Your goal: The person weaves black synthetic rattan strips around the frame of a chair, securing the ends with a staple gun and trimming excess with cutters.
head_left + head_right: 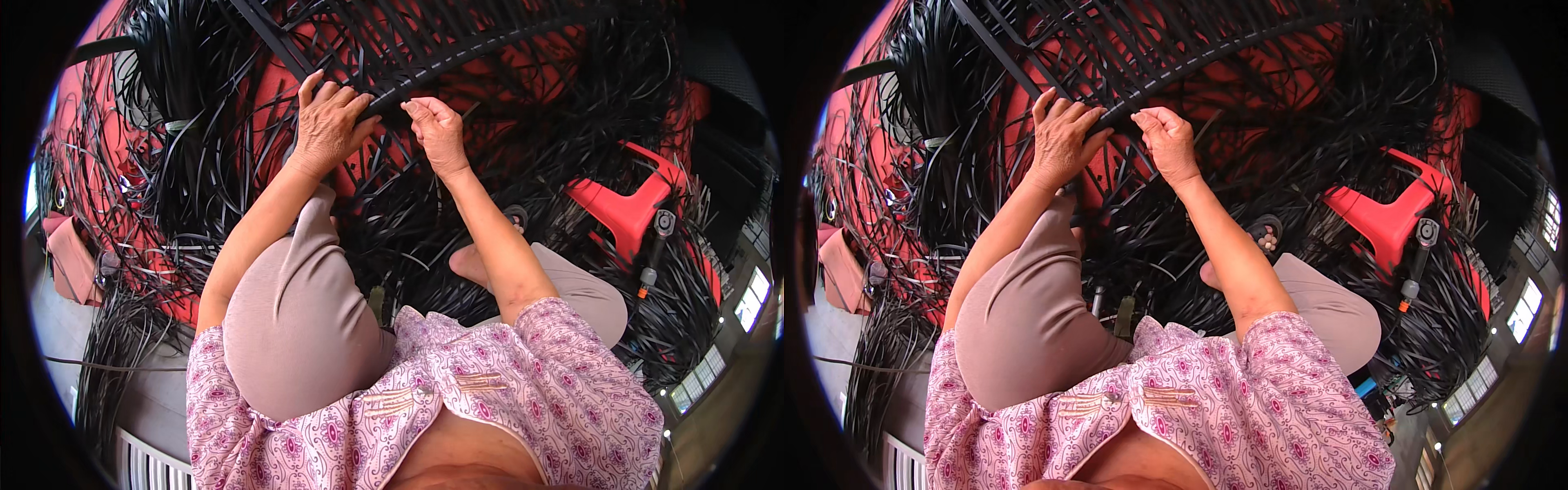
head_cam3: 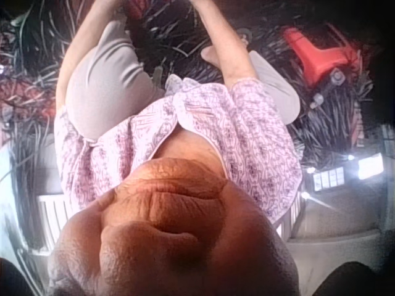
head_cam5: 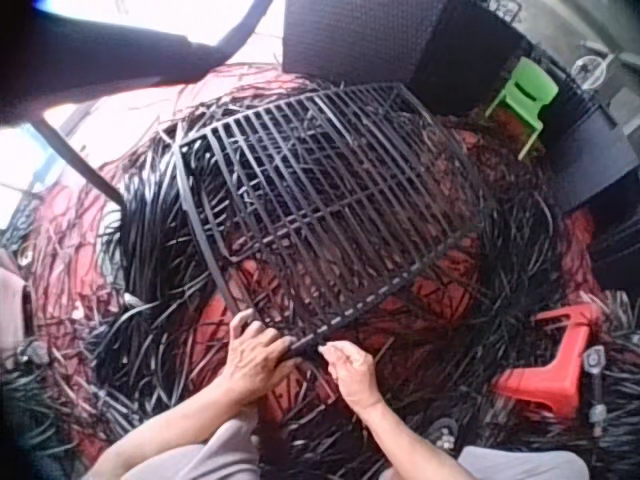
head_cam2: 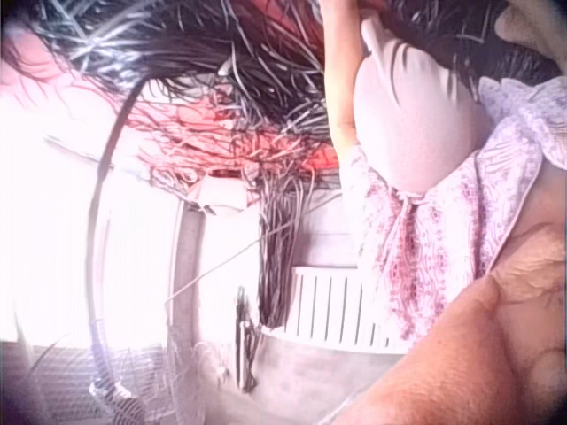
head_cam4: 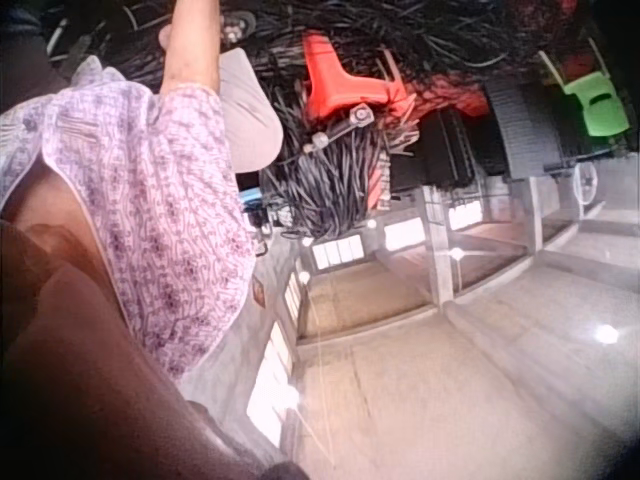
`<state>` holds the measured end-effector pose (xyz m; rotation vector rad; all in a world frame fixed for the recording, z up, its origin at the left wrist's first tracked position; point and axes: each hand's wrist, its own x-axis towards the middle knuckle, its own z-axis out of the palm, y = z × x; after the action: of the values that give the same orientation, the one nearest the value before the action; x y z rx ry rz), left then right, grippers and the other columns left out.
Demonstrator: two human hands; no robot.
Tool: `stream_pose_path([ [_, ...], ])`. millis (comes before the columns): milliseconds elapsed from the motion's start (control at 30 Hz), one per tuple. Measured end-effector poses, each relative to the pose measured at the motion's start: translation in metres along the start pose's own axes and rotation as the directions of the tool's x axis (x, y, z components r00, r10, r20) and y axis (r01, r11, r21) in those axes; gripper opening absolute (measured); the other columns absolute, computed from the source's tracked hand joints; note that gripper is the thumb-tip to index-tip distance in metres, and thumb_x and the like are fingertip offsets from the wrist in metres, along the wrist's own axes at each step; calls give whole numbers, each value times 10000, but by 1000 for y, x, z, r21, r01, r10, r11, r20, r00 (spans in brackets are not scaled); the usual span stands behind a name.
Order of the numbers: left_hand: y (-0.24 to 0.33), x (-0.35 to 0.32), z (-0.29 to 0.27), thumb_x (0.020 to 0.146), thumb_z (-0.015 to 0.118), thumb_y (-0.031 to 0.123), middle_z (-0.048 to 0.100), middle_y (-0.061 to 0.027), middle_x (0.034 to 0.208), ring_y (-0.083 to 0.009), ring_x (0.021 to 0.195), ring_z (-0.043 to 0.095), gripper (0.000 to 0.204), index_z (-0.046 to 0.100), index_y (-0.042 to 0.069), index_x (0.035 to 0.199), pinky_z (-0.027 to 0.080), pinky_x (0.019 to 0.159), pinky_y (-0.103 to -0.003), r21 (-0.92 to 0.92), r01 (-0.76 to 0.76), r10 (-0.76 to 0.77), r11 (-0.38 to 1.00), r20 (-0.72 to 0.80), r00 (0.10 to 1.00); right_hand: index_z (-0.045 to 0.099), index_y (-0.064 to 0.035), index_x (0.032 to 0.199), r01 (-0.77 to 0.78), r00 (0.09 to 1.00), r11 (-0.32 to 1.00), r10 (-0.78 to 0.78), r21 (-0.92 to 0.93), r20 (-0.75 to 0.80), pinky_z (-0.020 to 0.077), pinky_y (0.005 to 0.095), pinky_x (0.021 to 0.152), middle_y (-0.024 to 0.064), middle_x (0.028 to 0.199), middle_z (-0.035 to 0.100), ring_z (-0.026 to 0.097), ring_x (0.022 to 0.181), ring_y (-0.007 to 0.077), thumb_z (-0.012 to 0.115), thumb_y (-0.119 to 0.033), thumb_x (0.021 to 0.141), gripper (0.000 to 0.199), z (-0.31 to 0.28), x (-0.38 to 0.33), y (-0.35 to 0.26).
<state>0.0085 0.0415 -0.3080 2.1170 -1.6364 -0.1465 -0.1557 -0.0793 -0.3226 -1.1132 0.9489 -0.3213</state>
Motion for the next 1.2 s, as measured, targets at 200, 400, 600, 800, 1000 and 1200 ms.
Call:
stream_pose_path([
  [200,2,2,1,764,755,318,625,0,848,-197,866,580,309,709,139,1012,266,1081,-451,-8,-8,8,1000,-27,1000,692,-12,962,7,1000,1000,-7,-21,20,359,194,494,-64,667,540,456,561,19,666,-189,934,181,-2,6,7],
  [400,1,1,2,760,759,313,623,3,842,-197,868,583,307,710,141,1010,264,1081,-450,-7,-6,5,1000,-32,999,692,-11,962,-11,997,999,14,-41,72,361,201,507,-67,662,531,453,580,24,651,-180,934,176,-7,10,6],
  [600,3,3,0,757,762,319,630,-15,869,-207,883,591,361,690,112,1044,296,1059,-440,31,7,-8,999,16,1000,702,-27,931,-35,997,999,35,1,75,354,213,516,-71,656,528,437,580,25,670,-192,921,169,-7,23,17],
  [800,21,10,16,756,757,342,599,-43,862,-213,867,604,411,587,83,1025,432,810,-396,186,57,-77,981,100,992,707,-51,893,-64,996,997,66,-32,66,337,215,518,-88,673,535,429,578,19,687,-184,910,136,-9,31,35],
  [1000,17,37,-1,793,722,262,608,-76,821,-272,810,647,266,558,80,896,476,712,-405,98,72,-94,993,236,967,710,-73,906,43,992,987,-60,152,112,307,208,503,-114,663,480,381,571,3,660,-147,930,92,-1,44,21],
  [1200,74,126,-129,767,723,305,649,-149,813,-378,820,646,326,598,34,896,502,701,-475,138,21,-62,990,297,953,703,-80,891,127,984,948,-157,293,82,314,189,468,-77,631,495,410,531,15,674,-203,918,129,0,21,-98],
])
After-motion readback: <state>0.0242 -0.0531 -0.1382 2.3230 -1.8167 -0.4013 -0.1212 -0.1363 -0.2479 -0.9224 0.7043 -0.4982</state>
